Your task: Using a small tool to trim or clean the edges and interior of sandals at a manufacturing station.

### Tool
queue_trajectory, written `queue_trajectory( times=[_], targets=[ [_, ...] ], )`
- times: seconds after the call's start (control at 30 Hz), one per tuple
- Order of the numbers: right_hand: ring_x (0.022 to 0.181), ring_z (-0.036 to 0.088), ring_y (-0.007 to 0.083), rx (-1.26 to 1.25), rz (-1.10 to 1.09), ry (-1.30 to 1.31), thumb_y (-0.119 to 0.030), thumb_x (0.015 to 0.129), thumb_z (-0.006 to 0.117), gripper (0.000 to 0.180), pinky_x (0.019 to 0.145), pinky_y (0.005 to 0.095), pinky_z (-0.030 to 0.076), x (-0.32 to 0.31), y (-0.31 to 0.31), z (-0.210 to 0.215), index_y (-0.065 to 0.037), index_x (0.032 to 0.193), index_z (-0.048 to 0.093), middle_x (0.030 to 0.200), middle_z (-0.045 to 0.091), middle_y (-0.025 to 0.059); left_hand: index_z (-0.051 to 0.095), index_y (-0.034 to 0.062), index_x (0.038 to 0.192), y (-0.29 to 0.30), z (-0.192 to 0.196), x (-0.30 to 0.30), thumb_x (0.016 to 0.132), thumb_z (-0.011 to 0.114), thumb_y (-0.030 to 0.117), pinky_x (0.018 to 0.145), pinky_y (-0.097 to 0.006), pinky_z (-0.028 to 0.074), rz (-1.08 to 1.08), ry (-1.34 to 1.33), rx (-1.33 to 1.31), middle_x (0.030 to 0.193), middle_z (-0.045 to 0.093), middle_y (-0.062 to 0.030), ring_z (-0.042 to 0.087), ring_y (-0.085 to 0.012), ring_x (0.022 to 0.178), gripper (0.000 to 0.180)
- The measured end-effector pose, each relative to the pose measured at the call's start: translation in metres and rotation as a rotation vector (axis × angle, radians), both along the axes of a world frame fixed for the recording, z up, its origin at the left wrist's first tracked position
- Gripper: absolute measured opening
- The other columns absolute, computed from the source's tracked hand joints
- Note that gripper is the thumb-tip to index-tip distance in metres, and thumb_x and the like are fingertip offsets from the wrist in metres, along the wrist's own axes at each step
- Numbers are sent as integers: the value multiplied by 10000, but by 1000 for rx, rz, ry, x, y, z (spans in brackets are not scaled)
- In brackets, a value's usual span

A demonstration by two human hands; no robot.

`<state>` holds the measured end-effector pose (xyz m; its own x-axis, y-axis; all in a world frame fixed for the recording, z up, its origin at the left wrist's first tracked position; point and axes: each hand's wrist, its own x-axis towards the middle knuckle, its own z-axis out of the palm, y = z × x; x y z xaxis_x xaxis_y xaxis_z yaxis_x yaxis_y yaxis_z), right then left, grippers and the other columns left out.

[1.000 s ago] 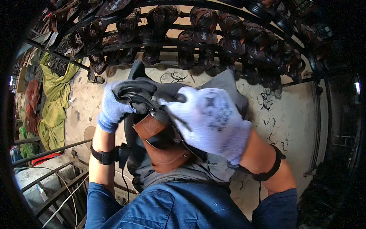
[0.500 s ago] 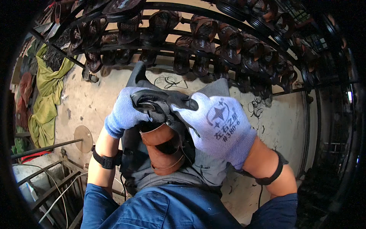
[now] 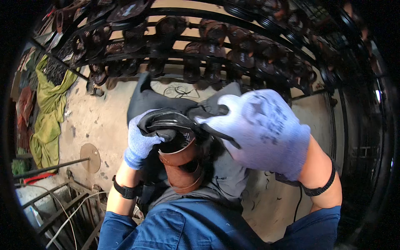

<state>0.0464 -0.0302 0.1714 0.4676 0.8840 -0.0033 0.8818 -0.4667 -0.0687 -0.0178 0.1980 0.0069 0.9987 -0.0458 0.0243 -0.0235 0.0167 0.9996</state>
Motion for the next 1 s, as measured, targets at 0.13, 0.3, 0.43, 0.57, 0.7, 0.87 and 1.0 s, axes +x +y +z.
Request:
queue_trajectory(
  times=[0.13,0.3,0.43,0.57,0.7,0.87,1.0],
  targets=[
    [710,594,261,-144,-258,121,-177,690,649,328,607,366,456,-33,-53,16,-194,1017,673,896,597,83,658,-31,1039,-32,41,24,643,823,195,840,-285,483,-299,-139,177,950,694,-101,640,-155,890,485],
    [591,544,283,-35,-352,26,-95,638,650,303,511,377,408,-59,-89,8,-121,938,682,698,532,74,665,-4,1037,-69,43,30,669,793,162,817,-298,487,-389,-236,217,939,692,-120,650,-191,867,424],
    [585,549,284,-1,-405,100,-112,640,648,299,513,380,419,-65,-111,2,-113,939,667,691,522,76,667,27,1024,-90,48,35,680,759,136,764,-325,499,-456,-265,286,912,681,-144,663,-283,831,373],
    [599,563,271,-66,-348,38,-126,648,650,302,517,375,433,-68,-124,-1,-122,950,668,697,533,65,660,18,1016,-107,57,34,681,754,173,777,-322,496,-515,-285,391,907,676,-149,656,-282,832,381],
    [600,564,270,-85,-320,46,-130,646,659,307,514,380,438,-67,-139,-7,-123,953,671,703,534,60,649,10,1043,-124,57,34,671,724,139,815,-320,490,-546,-242,464,935,677,-157,662,-271,883,401],
    [568,567,277,25,-480,190,-88,671,663,264,516,381,432,-74,-153,-23,-134,930,683,699,568,89,570,42,1140,-139,52,41,723,737,244,786,-369,507,-624,-272,404,943,663,-180,643,-354,907,492],
    [667,605,228,-48,-524,189,-152,707,660,411,597,341,498,-105,-166,-31,-231,1110,673,840,591,65,568,25,1147,-142,34,39,665,782,185,817,-352,499,-667,-290,281,990,668,-173,649,-329,942,551]
  ],
)
